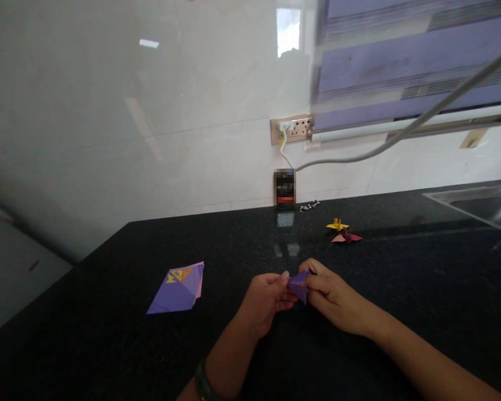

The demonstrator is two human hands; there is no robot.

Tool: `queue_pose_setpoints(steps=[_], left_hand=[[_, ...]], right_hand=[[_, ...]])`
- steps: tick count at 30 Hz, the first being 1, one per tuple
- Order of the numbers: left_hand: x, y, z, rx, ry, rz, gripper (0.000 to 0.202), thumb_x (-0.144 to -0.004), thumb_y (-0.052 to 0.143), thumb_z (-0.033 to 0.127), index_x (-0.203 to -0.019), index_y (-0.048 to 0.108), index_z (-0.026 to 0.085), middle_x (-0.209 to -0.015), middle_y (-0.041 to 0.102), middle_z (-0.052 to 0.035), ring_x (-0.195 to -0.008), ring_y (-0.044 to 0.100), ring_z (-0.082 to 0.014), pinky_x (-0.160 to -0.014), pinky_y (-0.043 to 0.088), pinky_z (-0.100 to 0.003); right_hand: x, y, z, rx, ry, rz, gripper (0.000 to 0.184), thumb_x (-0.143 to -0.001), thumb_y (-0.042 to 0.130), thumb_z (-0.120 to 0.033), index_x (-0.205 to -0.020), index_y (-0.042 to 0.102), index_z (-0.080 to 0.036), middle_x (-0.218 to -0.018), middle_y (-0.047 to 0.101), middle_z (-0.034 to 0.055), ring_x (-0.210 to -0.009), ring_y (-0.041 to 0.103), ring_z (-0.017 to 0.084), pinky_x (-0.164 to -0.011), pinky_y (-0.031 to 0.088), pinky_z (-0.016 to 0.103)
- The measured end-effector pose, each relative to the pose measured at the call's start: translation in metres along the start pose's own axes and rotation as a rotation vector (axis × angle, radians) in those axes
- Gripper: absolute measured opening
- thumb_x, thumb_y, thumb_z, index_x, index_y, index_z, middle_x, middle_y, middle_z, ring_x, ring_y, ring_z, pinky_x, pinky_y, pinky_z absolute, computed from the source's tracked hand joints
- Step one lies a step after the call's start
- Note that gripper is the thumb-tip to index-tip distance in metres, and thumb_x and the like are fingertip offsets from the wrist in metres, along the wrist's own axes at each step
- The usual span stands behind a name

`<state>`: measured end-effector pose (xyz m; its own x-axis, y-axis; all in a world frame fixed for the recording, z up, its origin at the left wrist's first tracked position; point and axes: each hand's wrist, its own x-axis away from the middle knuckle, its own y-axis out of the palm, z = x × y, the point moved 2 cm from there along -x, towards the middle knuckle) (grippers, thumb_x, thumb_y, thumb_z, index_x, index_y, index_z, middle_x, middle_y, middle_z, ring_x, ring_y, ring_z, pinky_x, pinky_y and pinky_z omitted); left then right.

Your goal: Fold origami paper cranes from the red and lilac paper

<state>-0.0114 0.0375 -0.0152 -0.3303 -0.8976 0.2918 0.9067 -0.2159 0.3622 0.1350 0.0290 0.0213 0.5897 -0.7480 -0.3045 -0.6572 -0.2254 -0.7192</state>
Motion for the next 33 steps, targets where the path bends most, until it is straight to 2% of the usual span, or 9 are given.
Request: queue_pose_setpoints(steps=[4, 9, 13, 18, 22, 24, 26, 29, 33], left_hand=[[0.002, -0.001, 0.003, 0.011, -0.012, 0.000, 0.035, -0.067, 0.059, 0.045, -0.073, 0.060, 0.010, -0.063, 0.059, -0.0047, -0.057, 0.055, -0.0116, -0.059, 0.040, -0.026], [0.002, -0.003, 0.004, 0.011, -0.020, -0.002, 0.032, -0.068, 0.060, 0.041, -0.074, 0.060, 0.010, -0.065, 0.060, -0.0054, -0.058, 0.055, -0.0116, -0.058, 0.040, -0.025], [0.001, -0.004, 0.003, 0.004, -0.015, 0.029, 0.031, -0.067, 0.062, 0.039, -0.074, 0.059, 0.009, -0.064, 0.060, -0.0060, -0.056, 0.055, -0.0117, -0.057, 0.040, -0.024], [0.000, -0.003, 0.002, 0.010, 0.014, 0.078, 0.034, -0.064, 0.063, 0.041, -0.072, 0.060, 0.008, -0.063, 0.061, -0.0061, -0.055, 0.055, -0.0118, -0.055, 0.040, -0.024], [-0.002, -0.005, 0.002, 0.063, 0.071, 0.105, 0.034, -0.066, 0.062, 0.041, -0.072, 0.060, 0.008, -0.062, 0.061, -0.0064, -0.054, 0.055, -0.0113, -0.056, 0.040, -0.024], [-0.003, -0.006, 0.003, 0.079, 0.103, 0.122, 0.034, -0.067, 0.061, 0.040, -0.074, 0.060, 0.007, -0.063, 0.061, -0.0070, -0.056, 0.056, -0.0123, -0.058, 0.041, -0.026], [-0.004, -0.007, 0.003, 0.068, 0.126, 0.163, 0.034, -0.067, 0.061, 0.041, -0.074, 0.060, 0.007, -0.064, 0.061, -0.0073, -0.057, 0.056, -0.0131, -0.058, 0.041, -0.026], [-0.005, -0.008, 0.002, -0.016, 0.172, 0.258, 0.035, -0.066, 0.061, 0.043, -0.071, 0.061, 0.008, -0.060, 0.061, -0.0061, -0.054, 0.055, -0.0130, -0.055, 0.040, -0.026], [-0.004, -0.006, 0.003, -0.217, 0.231, 0.318, 0.031, -0.066, 0.060, 0.041, -0.063, 0.059, 0.011, -0.055, 0.060, -0.0044, -0.050, 0.053, -0.0118, -0.051, 0.039, -0.024]], right_hand=[[0.000, 0.000, -0.002, -0.020, 0.028, -0.017, 0.018, -0.085, 0.039, -0.018, -0.082, 0.057, -0.017, -0.084, 0.044, 0.0037, -0.080, 0.046, 0.013, -0.071, 0.039, 0.026], [0.002, 0.002, 0.000, -0.007, 0.031, -0.033, 0.020, -0.086, 0.039, -0.023, -0.080, 0.057, -0.017, -0.082, 0.044, 0.0033, -0.077, 0.046, 0.014, -0.069, 0.040, 0.027], [0.002, 0.002, 0.001, -0.005, 0.020, -0.027, 0.021, -0.085, 0.040, -0.022, -0.076, 0.058, -0.017, -0.078, 0.046, 0.0029, -0.075, 0.046, 0.014, -0.067, 0.040, 0.027], [0.001, 0.002, 0.004, -0.182, -0.007, 0.064, 0.015, -0.081, 0.047, -0.017, -0.071, 0.058, -0.017, -0.081, 0.050, 0.0034, -0.079, 0.048, 0.014, -0.070, 0.041, 0.027], [0.000, 0.010, 0.017, -0.406, 0.176, 0.236, 0.002, -0.074, 0.055, -0.019, -0.074, 0.053, -0.018, -0.079, 0.053, 0.0020, -0.071, 0.051, 0.013, -0.061, 0.042, 0.025], [-0.001, 0.015, 0.024, -0.611, 0.305, 0.347, 0.014, -0.072, 0.058, -0.022, -0.080, 0.048, -0.019, -0.068, 0.051, -0.0022, -0.057, 0.050, 0.010, -0.051, 0.040, 0.021], [-0.002, 0.018, 0.027, -0.743, 0.398, 0.328, 0.023, -0.070, 0.060, -0.026, -0.087, 0.047, -0.019, -0.064, 0.053, -0.0037, -0.048, 0.048, 0.008, -0.046, 0.039, 0.021], [-0.004, 0.017, 0.026, -0.762, 0.494, 0.279, 0.020, -0.072, 0.057, -0.033, -0.080, 0.053, -0.014, -0.060, 0.056, -0.0014, -0.043, 0.047, 0.007, -0.042, 0.035, 0.019], [-0.004, 0.011, 0.025, -0.785, 0.510, 0.367, 0.021, -0.072, 0.057, -0.035, -0.074, 0.057, -0.014, -0.055, 0.054, -0.0026, -0.041, 0.044, 0.006, -0.042, 0.033, 0.019]])
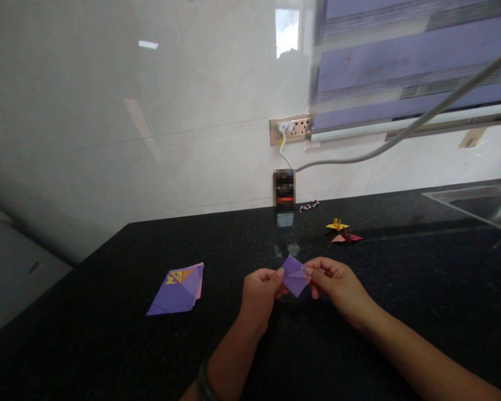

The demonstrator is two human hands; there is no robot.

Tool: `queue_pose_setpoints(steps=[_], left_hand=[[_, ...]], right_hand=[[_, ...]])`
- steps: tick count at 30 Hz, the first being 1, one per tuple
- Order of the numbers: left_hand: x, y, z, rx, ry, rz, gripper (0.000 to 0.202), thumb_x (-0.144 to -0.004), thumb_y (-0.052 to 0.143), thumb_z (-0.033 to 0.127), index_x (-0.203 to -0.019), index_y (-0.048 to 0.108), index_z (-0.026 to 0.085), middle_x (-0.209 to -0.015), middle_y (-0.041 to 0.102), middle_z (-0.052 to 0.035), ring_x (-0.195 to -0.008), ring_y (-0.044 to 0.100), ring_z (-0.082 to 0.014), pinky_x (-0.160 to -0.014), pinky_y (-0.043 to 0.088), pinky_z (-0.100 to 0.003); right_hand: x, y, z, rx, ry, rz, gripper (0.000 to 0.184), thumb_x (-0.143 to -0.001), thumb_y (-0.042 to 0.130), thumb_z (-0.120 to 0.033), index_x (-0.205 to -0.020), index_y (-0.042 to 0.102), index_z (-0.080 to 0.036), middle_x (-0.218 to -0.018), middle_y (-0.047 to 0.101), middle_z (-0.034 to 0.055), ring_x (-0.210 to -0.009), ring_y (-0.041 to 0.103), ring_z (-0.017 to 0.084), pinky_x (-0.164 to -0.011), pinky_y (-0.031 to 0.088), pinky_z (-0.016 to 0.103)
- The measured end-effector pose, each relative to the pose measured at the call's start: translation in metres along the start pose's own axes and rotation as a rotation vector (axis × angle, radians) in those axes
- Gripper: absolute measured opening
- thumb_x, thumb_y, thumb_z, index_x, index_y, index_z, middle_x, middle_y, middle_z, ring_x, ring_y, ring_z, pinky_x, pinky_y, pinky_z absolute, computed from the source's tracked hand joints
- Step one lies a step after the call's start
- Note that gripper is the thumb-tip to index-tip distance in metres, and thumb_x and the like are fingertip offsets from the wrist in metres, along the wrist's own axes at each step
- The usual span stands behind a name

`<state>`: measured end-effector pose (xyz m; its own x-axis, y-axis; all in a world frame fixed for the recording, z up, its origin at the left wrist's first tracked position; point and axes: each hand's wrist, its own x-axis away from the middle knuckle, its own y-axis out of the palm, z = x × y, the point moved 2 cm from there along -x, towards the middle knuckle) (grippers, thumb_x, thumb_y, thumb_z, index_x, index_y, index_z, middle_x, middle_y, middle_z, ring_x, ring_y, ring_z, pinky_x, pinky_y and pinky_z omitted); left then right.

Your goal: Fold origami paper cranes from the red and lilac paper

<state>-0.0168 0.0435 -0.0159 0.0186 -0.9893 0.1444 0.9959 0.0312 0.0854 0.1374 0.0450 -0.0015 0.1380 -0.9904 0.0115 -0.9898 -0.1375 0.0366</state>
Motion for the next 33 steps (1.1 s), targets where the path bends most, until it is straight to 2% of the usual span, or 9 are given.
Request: queue_pose_setpoints(steps=[2, 6, 8, 10, 12, 15, 19, 24, 33], left_hand=[[0.002, 0.003, 0.002, -0.071, 0.027, -0.061, 0.029, -0.067, 0.059, 0.040, -0.061, 0.058, 0.012, -0.053, 0.060, -0.0041, -0.049, 0.053, -0.0120, -0.050, 0.038, -0.023], [0.009, 0.010, 0.005, -0.148, 0.049, -0.261, 0.022, -0.065, 0.062, 0.034, -0.056, 0.056, 0.014, -0.053, 0.060, -0.0034, -0.048, 0.052, -0.0123, -0.050, 0.039, -0.023], [0.011, 0.013, 0.005, -0.147, 0.041, -0.314, 0.022, -0.064, 0.063, 0.031, -0.053, 0.054, 0.014, -0.052, 0.060, -0.0036, -0.048, 0.053, -0.0127, -0.050, 0.039, -0.024], [0.011, 0.014, 0.006, -0.111, 0.036, -0.276, 0.022, -0.064, 0.063, 0.031, -0.053, 0.054, 0.014, -0.053, 0.061, -0.0041, -0.049, 0.053, -0.0129, -0.051, 0.039, -0.024], [0.011, 0.013, 0.007, -0.068, 0.045, -0.183, 0.023, -0.064, 0.063, 0.032, -0.053, 0.055, 0.014, -0.052, 0.061, -0.0043, -0.049, 0.053, -0.0125, -0.051, 0.039, -0.023], [0.012, 0.014, 0.008, -0.022, 0.080, -0.101, 0.023, -0.064, 0.064, 0.033, -0.053, 0.057, 0.013, -0.052, 0.060, -0.0033, -0.049, 0.052, -0.0117, -0.052, 0.038, -0.023], [0.017, 0.018, 0.007, 0.002, 0.087, -0.136, 0.020, -0.062, 0.066, 0.028, -0.052, 0.059, 0.012, -0.052, 0.059, -0.0020, -0.049, 0.050, -0.0107, -0.051, 0.036, -0.023], [0.020, 0.023, 0.003, -0.021, -0.018, -0.259, 0.017, -0.066, 0.062, 0.026, -0.067, 0.067, 0.011, -0.065, 0.066, -0.0081, -0.058, 0.056, -0.0144, -0.055, 0.039, -0.024], [0.021, 0.022, 0.001, -0.133, 0.062, -0.206, 0.013, -0.062, 0.064, 0.023, -0.053, 0.065, 0.014, -0.053, 0.063, -0.0046, -0.051, 0.054, -0.0151, -0.052, 0.039, -0.026]], right_hand=[[0.000, -0.003, 0.000, -0.061, -0.007, 0.030, 0.021, -0.072, 0.058, -0.035, -0.074, 0.058, -0.014, -0.054, 0.053, -0.0032, -0.040, 0.043, 0.006, -0.042, 0.034, 0.020], [0.000, -0.007, 0.000, -0.185, 0.013, 0.048, 0.022, -0.070, 0.061, -0.036, -0.073, 0.058, -0.014, -0.053, 0.052, -0.0029, -0.042, 0.042, 0.007, -0.043, 0.034, 0.020], [0.000, -0.007, -0.002, -0.252, 0.019, 0.035, 0.023, -0.072, 0.059, -0.038, -0.076, 0.058, -0.015, -0.057, 0.053, -0.0017, -0.046, 0.045, 0.008, -0.044, 0.036, 0.020], [0.002, -0.005, -0.004, -0.306, 0.005, 0.004, 0.030, -0.076, 0.051, -0.044, -0.084, 0.057, -0.016, -0.066, 0.056, 0.0018, -0.054, 0.050, 0.011, -0.045, 0.039, 0.021], [0.004, -0.002, -0.005, -0.296, -0.024, -0.040, 0.036, -0.076, 0.049, -0.046, -0.092, 0.056, -0.016, -0.077, 0.058, 0.0057, -0.062, 0.053, 0.014, -0.047, 0.040, 0.023], [0.008, 0.005, -0.005, -0.171, -0.023, -0.131, 0.033, -0.068, 0.062, -0.038, -0.091, 0.057, -0.015, -0.080, 0.060, 0.0057, -0.065, 0.054, 0.014, -0.050, 0.040, 0.022], [0.010, 0.011, 0.000, -0.152, 0.008, -0.160, 0.021, -0.066, 0.066, -0.030, -0.079, 0.060, -0.014, -0.064, 0.059, -0.0001, -0.056, 0.051, 0.010, -0.052, 0.039, 0.021], [0.009, 0.011, 0.003, -0.252, 0.056, -0.153, 0.019, -0.066, 0.065, -0.030, -0.071, 0.059, -0.014, -0.057, 0.056, -0.0019, -0.048, 0.049, 0.009, -0.049, 0.039, 0.023], [0.008, 0.010, 0.005, -0.265, 0.108, -0.151, 0.020, -0.057, 0.071, -0.027, -0.066, 0.060, -0.013, -0.055, 0.055, -0.0018, -0.048, 0.046, 0.009, -0.047, 0.037, 0.022]])
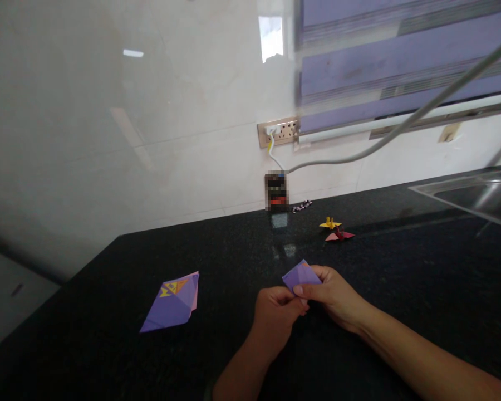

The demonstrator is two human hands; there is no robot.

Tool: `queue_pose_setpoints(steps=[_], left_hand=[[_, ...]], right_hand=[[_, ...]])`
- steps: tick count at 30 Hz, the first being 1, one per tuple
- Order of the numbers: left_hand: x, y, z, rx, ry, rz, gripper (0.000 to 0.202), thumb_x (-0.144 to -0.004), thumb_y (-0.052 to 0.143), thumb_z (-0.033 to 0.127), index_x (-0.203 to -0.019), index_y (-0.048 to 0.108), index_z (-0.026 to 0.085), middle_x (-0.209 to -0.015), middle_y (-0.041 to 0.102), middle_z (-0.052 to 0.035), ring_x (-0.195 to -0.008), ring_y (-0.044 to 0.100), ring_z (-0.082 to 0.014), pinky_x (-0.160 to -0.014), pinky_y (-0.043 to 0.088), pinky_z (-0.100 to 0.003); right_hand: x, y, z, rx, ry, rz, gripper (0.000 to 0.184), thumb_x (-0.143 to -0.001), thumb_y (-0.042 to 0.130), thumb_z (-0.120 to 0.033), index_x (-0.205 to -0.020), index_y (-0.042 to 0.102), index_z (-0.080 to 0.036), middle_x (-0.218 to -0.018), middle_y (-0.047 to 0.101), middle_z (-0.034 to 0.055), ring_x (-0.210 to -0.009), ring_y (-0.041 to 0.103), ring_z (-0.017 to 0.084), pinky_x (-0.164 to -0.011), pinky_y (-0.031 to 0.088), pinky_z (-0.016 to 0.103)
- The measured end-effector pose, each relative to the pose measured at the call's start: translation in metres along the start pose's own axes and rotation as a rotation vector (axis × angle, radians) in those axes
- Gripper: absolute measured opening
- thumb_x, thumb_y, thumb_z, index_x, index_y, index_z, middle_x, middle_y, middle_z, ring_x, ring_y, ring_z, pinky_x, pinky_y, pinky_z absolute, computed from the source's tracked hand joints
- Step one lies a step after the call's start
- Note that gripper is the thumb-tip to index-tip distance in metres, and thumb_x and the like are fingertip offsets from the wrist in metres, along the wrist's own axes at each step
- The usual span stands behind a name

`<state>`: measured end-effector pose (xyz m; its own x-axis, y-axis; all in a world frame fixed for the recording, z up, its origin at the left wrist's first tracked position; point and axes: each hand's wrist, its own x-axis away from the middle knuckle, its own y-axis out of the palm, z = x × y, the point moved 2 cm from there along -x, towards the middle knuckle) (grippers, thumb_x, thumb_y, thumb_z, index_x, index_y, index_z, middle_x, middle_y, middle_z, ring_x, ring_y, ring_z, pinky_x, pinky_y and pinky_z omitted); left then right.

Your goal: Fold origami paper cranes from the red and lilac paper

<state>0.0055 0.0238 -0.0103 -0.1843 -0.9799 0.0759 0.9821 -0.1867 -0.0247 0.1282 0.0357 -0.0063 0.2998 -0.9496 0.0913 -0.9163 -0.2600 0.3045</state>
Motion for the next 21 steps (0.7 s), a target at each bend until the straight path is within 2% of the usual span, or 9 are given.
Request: queue_pose_setpoints(steps=[3, 6, 11, 16, 21], left_hand=[[0.002, 0.001, 0.005, -0.018, -0.004, -0.007, 0.015, -0.064, 0.062, 0.023, -0.052, 0.065, 0.014, -0.053, 0.063, -0.0050, -0.051, 0.054, -0.0153, -0.053, 0.038, -0.026], [0.004, 0.002, 0.008, -0.059, 0.008, -0.022, 0.018, -0.065, 0.061, 0.025, -0.051, 0.065, 0.014, -0.052, 0.063, -0.0055, -0.051, 0.054, -0.0153, -0.053, 0.038, -0.026], [0.004, 0.002, 0.004, -0.109, 0.002, -0.053, 0.022, -0.067, 0.060, 0.029, -0.051, 0.064, 0.015, -0.051, 0.062, -0.0049, -0.050, 0.052, -0.0142, -0.051, 0.036, -0.025], [0.002, 0.001, 0.003, -0.061, -0.015, -0.070, 0.019, -0.066, 0.060, 0.028, -0.055, 0.062, 0.013, -0.053, 0.060, -0.0038, -0.050, 0.050, -0.0127, -0.051, 0.035, -0.024], [0.001, 0.001, 0.006, 0.013, -0.011, -0.073, 0.017, -0.064, 0.063, 0.028, -0.064, 0.060, 0.012, -0.055, 0.052, 0.0014, -0.049, 0.043, -0.0082, -0.048, 0.031, -0.020]], right_hand=[[-0.001, -0.003, -0.001, -0.003, -0.008, 0.004, 0.018, -0.058, 0.071, -0.027, -0.065, 0.061, -0.013, -0.055, 0.055, -0.0016, -0.048, 0.046, 0.009, -0.048, 0.037, 0.022], [-0.002, -0.008, -0.006, -0.047, -0.051, 0.059, 0.017, -0.060, 0.070, -0.026, -0.065, 0.062, -0.013, -0.059, 0.057, -0.0009, -0.051, 0.047, 0.009, -0.051, 0.036, 0.022], [-0.003, -0.012, -0.015, -0.088, -0.076, 0.126, 0.018, -0.064, 0.067, -0.029, -0.061, 0.060, -0.013, -0.055, 0.053, -0.0022, -0.048, 0.043, 0.007, -0.047, 0.031, 0.020], [0.000, -0.011, -0.017, -0.041, -0.097, 0.120, 0.021, -0.065, 0.066, -0.031, -0.058, 0.057, -0.013, -0.053, 0.050, -0.0033, -0.047, 0.040, 0.007, -0.046, 0.029, 0.020], [0.001, -0.009, -0.014, 0.047, -0.100, 0.100, 0.026, -0.064, 0.066, -0.035, -0.055, 0.055, -0.013, -0.052, 0.048, -0.0037, -0.046, 0.038, 0.006, -0.045, 0.029, 0.020]])
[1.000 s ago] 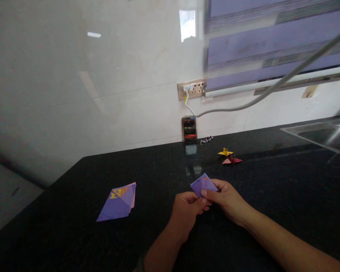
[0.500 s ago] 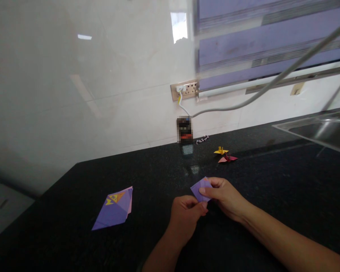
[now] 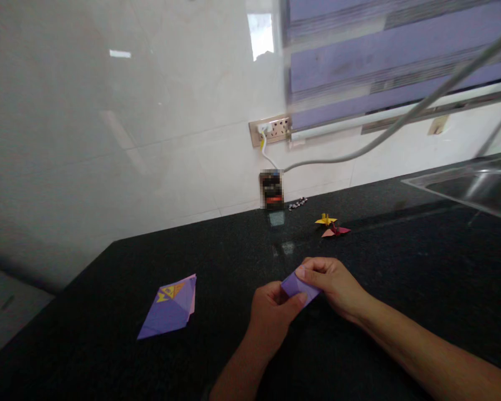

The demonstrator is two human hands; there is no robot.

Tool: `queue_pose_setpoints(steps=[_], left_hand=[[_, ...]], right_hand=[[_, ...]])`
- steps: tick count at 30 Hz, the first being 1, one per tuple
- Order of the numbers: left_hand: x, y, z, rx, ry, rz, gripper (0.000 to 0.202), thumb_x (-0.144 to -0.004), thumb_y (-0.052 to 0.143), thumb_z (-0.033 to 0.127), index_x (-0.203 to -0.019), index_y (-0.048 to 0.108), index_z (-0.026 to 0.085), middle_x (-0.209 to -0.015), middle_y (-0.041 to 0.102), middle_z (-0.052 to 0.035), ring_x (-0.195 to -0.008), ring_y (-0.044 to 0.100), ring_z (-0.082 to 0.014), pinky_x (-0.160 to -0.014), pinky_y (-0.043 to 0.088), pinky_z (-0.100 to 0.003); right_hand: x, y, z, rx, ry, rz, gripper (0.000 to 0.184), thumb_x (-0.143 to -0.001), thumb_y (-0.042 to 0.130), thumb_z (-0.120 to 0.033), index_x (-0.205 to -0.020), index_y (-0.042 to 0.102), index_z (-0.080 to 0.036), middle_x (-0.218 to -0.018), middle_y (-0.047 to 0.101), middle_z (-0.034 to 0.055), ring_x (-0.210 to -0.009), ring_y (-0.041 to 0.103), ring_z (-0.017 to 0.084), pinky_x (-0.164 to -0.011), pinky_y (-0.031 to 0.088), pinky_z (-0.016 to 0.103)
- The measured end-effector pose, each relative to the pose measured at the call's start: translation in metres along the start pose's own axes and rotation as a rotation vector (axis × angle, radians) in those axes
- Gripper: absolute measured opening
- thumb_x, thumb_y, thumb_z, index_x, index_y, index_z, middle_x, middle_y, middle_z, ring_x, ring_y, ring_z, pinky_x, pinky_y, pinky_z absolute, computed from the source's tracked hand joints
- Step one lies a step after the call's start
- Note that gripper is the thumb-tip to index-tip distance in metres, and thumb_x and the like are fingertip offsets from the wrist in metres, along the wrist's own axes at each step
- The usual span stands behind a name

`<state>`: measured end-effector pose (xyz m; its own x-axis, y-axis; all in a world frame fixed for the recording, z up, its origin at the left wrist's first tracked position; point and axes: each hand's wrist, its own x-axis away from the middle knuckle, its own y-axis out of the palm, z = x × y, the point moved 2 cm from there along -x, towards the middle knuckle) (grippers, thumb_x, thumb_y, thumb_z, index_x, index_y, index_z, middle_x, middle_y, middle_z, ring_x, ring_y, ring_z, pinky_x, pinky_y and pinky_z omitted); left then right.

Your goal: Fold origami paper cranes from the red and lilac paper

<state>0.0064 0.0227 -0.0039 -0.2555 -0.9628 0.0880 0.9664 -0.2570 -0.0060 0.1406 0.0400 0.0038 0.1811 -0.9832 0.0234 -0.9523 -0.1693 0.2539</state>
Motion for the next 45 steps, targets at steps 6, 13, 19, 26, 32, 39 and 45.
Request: queue_pose_setpoints(steps=[6, 13, 19, 26, 32, 39, 45], left_hand=[[0.002, -0.004, -0.002, -0.129, 0.016, 0.014, 0.023, -0.063, 0.064, 0.031, -0.054, 0.052, 0.013, -0.047, 0.045, 0.0041, -0.043, 0.035, -0.0065, -0.042, 0.025, -0.019], [0.004, -0.007, 0.003, -0.250, 0.057, 0.016, 0.040, -0.073, 0.050, 0.042, -0.045, 0.052, 0.014, -0.041, 0.047, 0.0013, -0.040, 0.040, -0.0080, -0.042, 0.028, -0.020], [0.002, -0.003, -0.002, -0.201, 0.033, -0.023, 0.063, -0.079, 0.023, 0.056, -0.044, 0.055, 0.014, -0.041, 0.052, -0.0045, -0.040, 0.048, -0.0116, -0.045, 0.035, -0.023], [-0.002, -0.010, 0.004, -0.062, 0.031, -0.065, 0.037, -0.069, 0.055, 0.047, -0.060, 0.061, 0.012, -0.052, 0.058, -0.0029, -0.048, 0.051, -0.0112, -0.048, 0.037, -0.022], [-0.002, -0.013, 0.004, 0.063, 0.046, 0.088, 0.023, -0.069, 0.059, 0.031, -0.059, 0.060, 0.011, -0.052, 0.057, -0.0012, -0.048, 0.048, -0.0090, -0.049, 0.036, -0.021], [-0.001, -0.014, 0.007, 0.120, 0.039, 0.216, 0.021, -0.068, 0.061, 0.030, -0.059, 0.058, 0.011, -0.050, 0.056, -0.0003, -0.048, 0.047, -0.0088, -0.050, 0.037, -0.021], [-0.002, -0.014, 0.004, 0.137, 0.057, 0.220, 0.022, -0.070, 0.060, 0.031, -0.060, 0.058, 0.011, -0.052, 0.055, 0.0004, -0.049, 0.047, -0.0082, -0.051, 0.037, -0.021]], right_hand=[[0.001, 0.002, 0.004, 0.016, 0.009, -0.032, 0.025, -0.064, 0.066, -0.035, -0.056, 0.057, -0.013, -0.053, 0.049, -0.0034, -0.046, 0.039, 0.006, -0.045, 0.029, 0.020], [0.002, 0.002, -0.001, 0.099, -0.040, -0.072, 0.024, -0.068, 0.064, -0.032, -0.057, 0.059, -0.012, -0.056, 0.047, -0.0028, -0.049, 0.042, 0.007, -0.047, 0.031, 0.021], [0.001, -0.001, -0.004, 0.116, -0.041, -0.086, 0.023, -0.069, 0.064, -0.031, -0.057, 0.058, -0.012, -0.057, 0.048, -0.0024, -0.050, 0.043, 0.007, -0.049, 0.032, 0.022], [0.001, -0.003, -0.005, 0.110, -0.034, -0.075, 0.024, -0.067, 0.064, -0.031, -0.055, 0.057, -0.012, -0.056, 0.049, -0.0023, -0.048, 0.042, 0.007, -0.046, 0.032, 0.021], [0.000, 0.005, 0.003, 0.118, 0.005, -0.105, 0.022, -0.064, 0.067, -0.032, -0.074, 0.058, -0.014, -0.062, 0.055, -0.0018, -0.052, 0.046, 0.008, -0.048, 0.034, 0.020], [0.000, 0.007, 0.018, 0.285, 0.035, -0.091, 0.025, -0.065, 0.064, -0.035, -0.058, 0.052, -0.014, -0.051, 0.047, -0.0044, -0.044, 0.039, 0.006, -0.042, 0.029, 0.019], [0.003, 0.008, 0.015, 0.266, -0.010, -0.099, 0.023, -0.067, 0.064, -0.032, -0.059, 0.055, -0.013, -0.052, 0.050, -0.0030, -0.046, 0.041, 0.007, -0.045, 0.032, 0.020]])
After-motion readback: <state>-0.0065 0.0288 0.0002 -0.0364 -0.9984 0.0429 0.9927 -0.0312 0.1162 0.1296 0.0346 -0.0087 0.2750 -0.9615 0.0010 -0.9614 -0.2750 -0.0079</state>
